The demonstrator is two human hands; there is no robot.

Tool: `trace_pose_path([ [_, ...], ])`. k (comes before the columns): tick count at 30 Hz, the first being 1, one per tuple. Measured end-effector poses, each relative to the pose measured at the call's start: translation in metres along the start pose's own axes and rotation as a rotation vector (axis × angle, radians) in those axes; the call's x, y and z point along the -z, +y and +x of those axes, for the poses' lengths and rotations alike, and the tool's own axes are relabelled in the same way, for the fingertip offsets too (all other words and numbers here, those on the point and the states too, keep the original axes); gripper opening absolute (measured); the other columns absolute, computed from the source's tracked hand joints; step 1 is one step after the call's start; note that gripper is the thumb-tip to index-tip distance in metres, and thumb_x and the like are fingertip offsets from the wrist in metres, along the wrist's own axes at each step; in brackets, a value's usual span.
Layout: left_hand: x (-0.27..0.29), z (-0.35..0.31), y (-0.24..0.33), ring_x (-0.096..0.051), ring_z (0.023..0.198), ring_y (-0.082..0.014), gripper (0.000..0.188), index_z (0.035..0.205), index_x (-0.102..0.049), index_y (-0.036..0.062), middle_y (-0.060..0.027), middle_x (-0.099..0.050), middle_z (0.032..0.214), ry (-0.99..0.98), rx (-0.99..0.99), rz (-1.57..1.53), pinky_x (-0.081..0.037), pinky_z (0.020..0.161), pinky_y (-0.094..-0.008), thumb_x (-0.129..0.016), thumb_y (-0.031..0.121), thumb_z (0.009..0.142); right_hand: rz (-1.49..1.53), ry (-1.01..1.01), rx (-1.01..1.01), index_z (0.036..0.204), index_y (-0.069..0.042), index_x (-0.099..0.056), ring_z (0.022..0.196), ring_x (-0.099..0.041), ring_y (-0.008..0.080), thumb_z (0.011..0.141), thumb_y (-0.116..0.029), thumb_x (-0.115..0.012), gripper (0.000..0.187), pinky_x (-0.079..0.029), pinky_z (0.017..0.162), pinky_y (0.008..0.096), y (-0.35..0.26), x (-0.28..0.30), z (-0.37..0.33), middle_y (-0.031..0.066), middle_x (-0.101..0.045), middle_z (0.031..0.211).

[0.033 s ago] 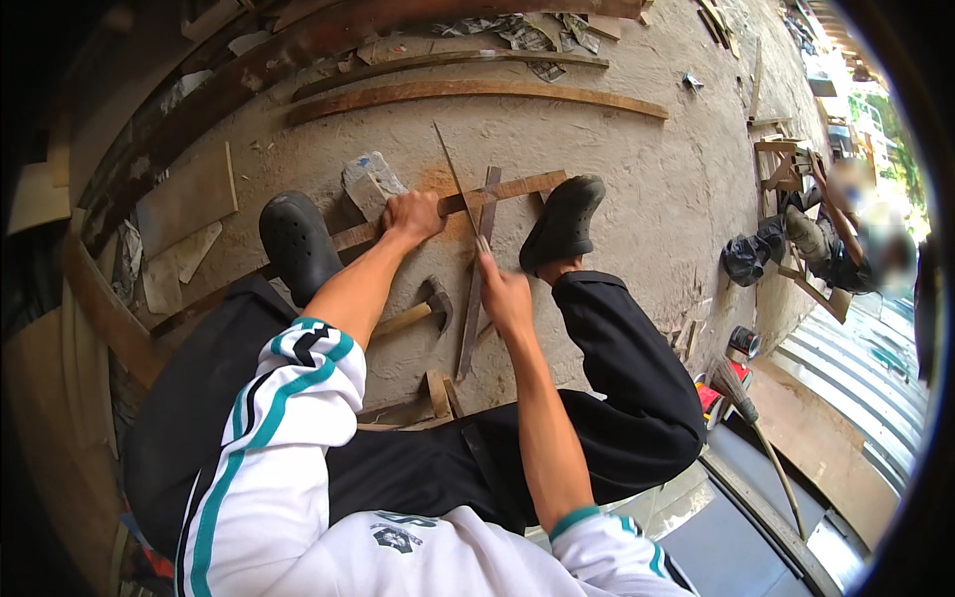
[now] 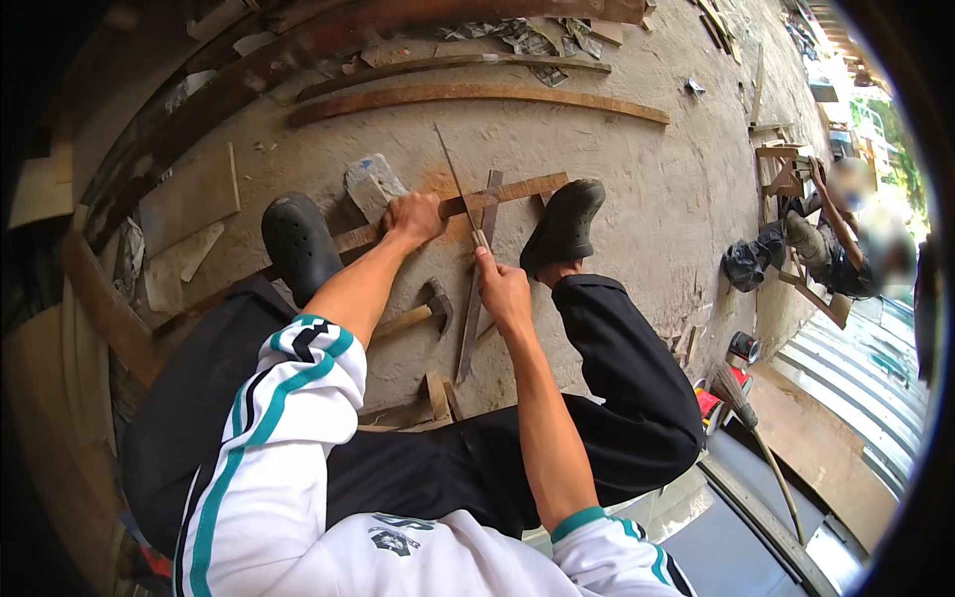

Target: The person sits on the floor and uses a hand saw to cut a small piece of wood held against a wooden support. After cutting, the person picks up the cut piece and the saw, then places them down.

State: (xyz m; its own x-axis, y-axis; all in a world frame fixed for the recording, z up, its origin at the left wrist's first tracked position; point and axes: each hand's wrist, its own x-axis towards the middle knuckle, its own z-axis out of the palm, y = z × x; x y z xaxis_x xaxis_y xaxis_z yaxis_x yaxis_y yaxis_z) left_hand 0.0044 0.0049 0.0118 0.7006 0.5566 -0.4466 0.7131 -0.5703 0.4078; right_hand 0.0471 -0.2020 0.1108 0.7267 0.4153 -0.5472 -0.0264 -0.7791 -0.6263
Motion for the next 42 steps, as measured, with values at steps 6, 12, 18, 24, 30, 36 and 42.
trace_pose_path([
  [6,-0.006,-0.006,-0.013,-0.072,0.088,-0.0426,0.021,0.091,-0.073,0.0041,-0.0253,-0.071,0.091,-0.002,-0.011,0.011,-0.058,0.073,-0.0491,-0.063,0.017,0.079,0.007,-0.107,-0.275,0.061,0.003,-0.054,0.050,-0.045,0.0143,0.098,-0.053,-0.056,0.067,-0.037,0.050,0.0355,-0.013,0.057,-0.113,0.0042,-0.046,0.051],
  [12,-0.004,0.006,-0.007,-0.072,0.087,-0.0410,0.018,0.089,-0.072,0.0043,-0.0244,-0.072,0.090,0.059,-0.068,0.015,-0.058,0.074,-0.0491,-0.064,0.017,0.078,0.012,-0.027,-0.064,0.062,0.003,-0.056,0.050,-0.046,0.0158,0.098,-0.056,-0.055,0.069,-0.038,0.052,0.0371,-0.006,0.010,-0.015,0.0044,-0.047,0.053],
  [18,0.002,-0.002,-0.014,-0.072,0.089,-0.0409,0.022,0.092,-0.072,0.0054,-0.0244,-0.072,0.090,0.048,-0.022,-0.001,-0.058,0.078,-0.0491,-0.067,0.023,0.081,-0.018,-0.105,-0.172,0.062,0.003,-0.056,0.051,-0.047,0.0149,0.097,-0.058,-0.055,0.070,-0.038,0.051,0.0351,-0.031,0.051,-0.084,0.0039,-0.047,0.053],
  [24,-0.001,-0.001,-0.010,-0.071,0.093,-0.0412,0.028,0.098,-0.073,0.0064,-0.0233,-0.072,0.095,-0.017,-0.013,0.037,-0.056,0.083,-0.0508,-0.069,0.029,0.082,-0.074,-0.080,-0.127,0.058,-0.001,-0.055,0.050,-0.044,0.0107,0.095,-0.057,-0.058,0.067,-0.035,0.048,0.0300,-0.025,0.041,-0.054,0.0019,-0.049,0.053],
  [30,0.001,-0.008,-0.008,-0.070,0.096,-0.0414,0.031,0.099,-0.073,0.0067,-0.0237,-0.072,0.098,0.045,-0.008,0.029,-0.056,0.085,-0.0499,-0.071,0.032,0.081,0.000,-0.079,-0.119,0.067,0.000,-0.060,0.049,-0.047,0.0119,0.093,-0.057,-0.062,0.063,-0.037,0.050,0.0301,-0.023,0.001,-0.007,0.0017,-0.053,0.056],
  [36,-0.005,0.002,-0.014,-0.070,0.099,-0.0407,0.033,0.104,-0.072,0.0077,-0.0236,-0.072,0.100,0.043,-0.053,0.025,-0.055,0.087,-0.0500,-0.074,0.030,0.079,0.110,-0.227,0.053,0.092,0.003,-0.069,0.071,-0.065,0.0273,0.086,-0.057,-0.067,0.061,-0.050,0.070,0.0401,-0.015,0.019,-0.031,0.0141,-0.067,0.073],
  [42,0.001,0.005,-0.007,-0.068,0.106,-0.0391,0.033,0.105,-0.071,0.0079,-0.0218,-0.071,0.108,-0.034,-0.021,0.085,-0.053,0.090,-0.0490,-0.073,0.029,0.079,0.056,-0.064,0.192,0.096,0.006,-0.067,0.084,-0.067,0.0402,0.088,-0.054,-0.066,0.060,-0.050,0.077,0.0461,-0.030,0.026,-0.044,0.0278,-0.068,0.086],
])
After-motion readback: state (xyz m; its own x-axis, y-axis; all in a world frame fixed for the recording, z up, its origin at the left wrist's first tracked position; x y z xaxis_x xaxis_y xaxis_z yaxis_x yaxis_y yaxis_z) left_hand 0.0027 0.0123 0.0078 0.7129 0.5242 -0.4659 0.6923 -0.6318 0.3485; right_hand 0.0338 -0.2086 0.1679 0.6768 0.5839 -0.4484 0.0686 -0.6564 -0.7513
